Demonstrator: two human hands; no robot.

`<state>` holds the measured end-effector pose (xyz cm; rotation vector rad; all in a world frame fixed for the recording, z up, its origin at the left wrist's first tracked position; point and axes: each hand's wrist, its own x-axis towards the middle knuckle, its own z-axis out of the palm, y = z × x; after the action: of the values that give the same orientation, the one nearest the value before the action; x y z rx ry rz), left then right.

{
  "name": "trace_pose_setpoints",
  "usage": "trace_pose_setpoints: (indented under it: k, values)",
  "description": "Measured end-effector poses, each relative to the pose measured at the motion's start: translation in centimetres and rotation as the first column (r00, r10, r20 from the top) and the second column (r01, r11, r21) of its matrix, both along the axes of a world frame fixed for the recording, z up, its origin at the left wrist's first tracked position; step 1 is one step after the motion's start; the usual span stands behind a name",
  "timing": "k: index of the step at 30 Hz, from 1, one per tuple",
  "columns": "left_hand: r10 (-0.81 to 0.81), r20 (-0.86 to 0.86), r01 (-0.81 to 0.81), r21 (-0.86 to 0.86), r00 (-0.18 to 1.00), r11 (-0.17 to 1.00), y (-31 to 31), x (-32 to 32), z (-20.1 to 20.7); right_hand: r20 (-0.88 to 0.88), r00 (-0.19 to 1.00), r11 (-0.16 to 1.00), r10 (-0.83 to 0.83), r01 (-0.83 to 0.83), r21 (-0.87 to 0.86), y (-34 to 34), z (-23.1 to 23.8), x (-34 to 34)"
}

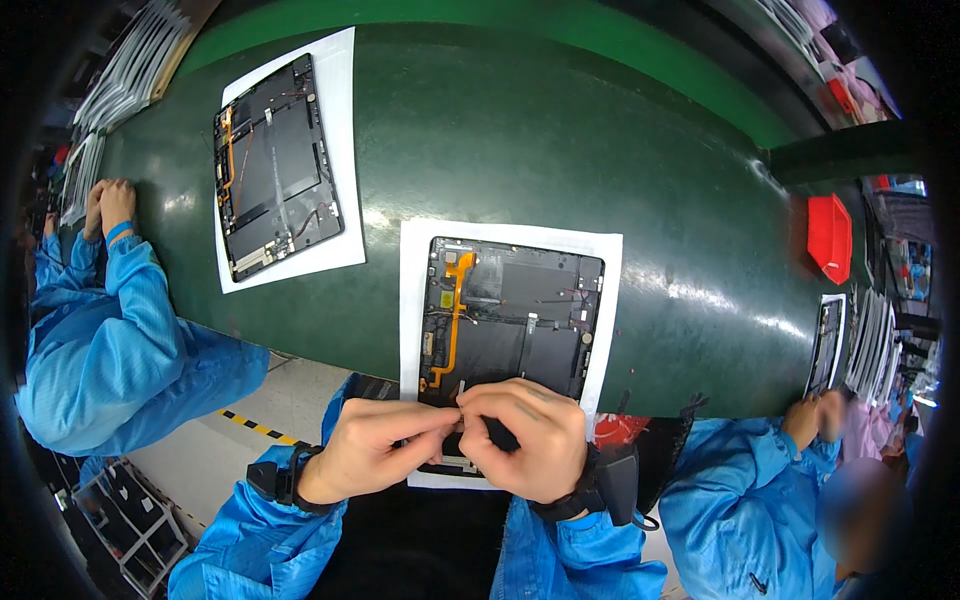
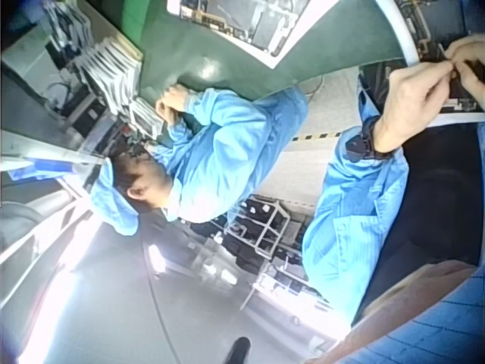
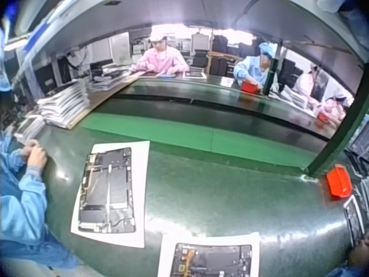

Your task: Assembling internal components and cables of tablet devices on a factory line.

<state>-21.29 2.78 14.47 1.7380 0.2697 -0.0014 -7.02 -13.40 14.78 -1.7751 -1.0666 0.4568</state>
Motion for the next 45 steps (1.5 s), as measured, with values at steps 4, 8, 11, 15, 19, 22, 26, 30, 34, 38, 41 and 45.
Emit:
trace_pose_setpoints:
  k: [4,8,11,15,19,22,26,30,34,38,41,45]
  values:
    - [-0.087,0.000,0.087,0.063,0.996,0.994,0.6,0.0,0.3,-0.054,0.989,0.981,-0.135,0.126,-0.148,0.5,-0.3,-0.1]
    - [-0.100,-0.052,0.102,0.038,0.994,0.994,1.7,-0.6,1.0,0.338,0.908,0.933,-0.248,0.317,-0.169,0.9,-1.0,1.0]
    - [-0.009,-0.157,0.002,-0.044,0.988,0.999,2.0,-0.8,0.8,0.279,0.887,0.894,-0.367,0.419,-0.158,0.0,0.3,2.1]
    - [0.010,-0.231,-0.033,-0.097,0.973,0.995,2.4,-0.7,1.4,0.096,0.946,0.867,-0.310,0.323,-0.379,-6.2,5.0,3.8]
    - [-0.024,-0.204,-0.011,-0.168,0.979,0.986,2.9,0.0,1.6,0.195,0.905,0.609,-0.378,0.401,-0.684,-13.9,5.3,3.1]
    - [-0.019,-0.203,-0.022,-0.198,0.979,0.980,3.3,0.2,1.7,0.271,0.877,0.379,-0.397,0.425,-0.822,-17.8,2.8,2.5]
    - [-0.023,-0.206,-0.036,-0.279,0.978,0.960,2.9,0.8,1.2,0.201,0.873,0.693,-0.444,0.477,-0.541,-12.1,4.0,1.1]
    - [0.000,-0.185,-0.050,-0.266,0.983,0.963,2.6,1.4,1.0,0.303,0.952,0.982,-0.044,0.097,-0.162,-4.0,2.3,0.6]
    - [0.004,-0.123,-0.034,-0.242,0.992,0.970,2.3,2.2,1.5,0.244,0.969,0.999,0.045,-0.048,0.009,-0.1,0.8,-0.5]
    - [-0.072,-0.051,0.073,0.007,0.996,0.997,3.0,2.1,1.4,0.250,0.968,0.999,0.038,-0.038,-0.006,-0.1,0.5,0.0]
    - [-0.268,0.253,-0.022,0.764,0.930,0.645,3.8,2.6,-1.0,0.189,0.982,0.999,0.025,-0.028,0.018,-0.1,0.5,0.6]
    - [-0.352,0.153,0.109,0.774,0.923,0.624,4.5,2.5,-2.0,0.275,0.957,0.993,-0.095,0.108,-0.035,0.7,1.2,2.0]
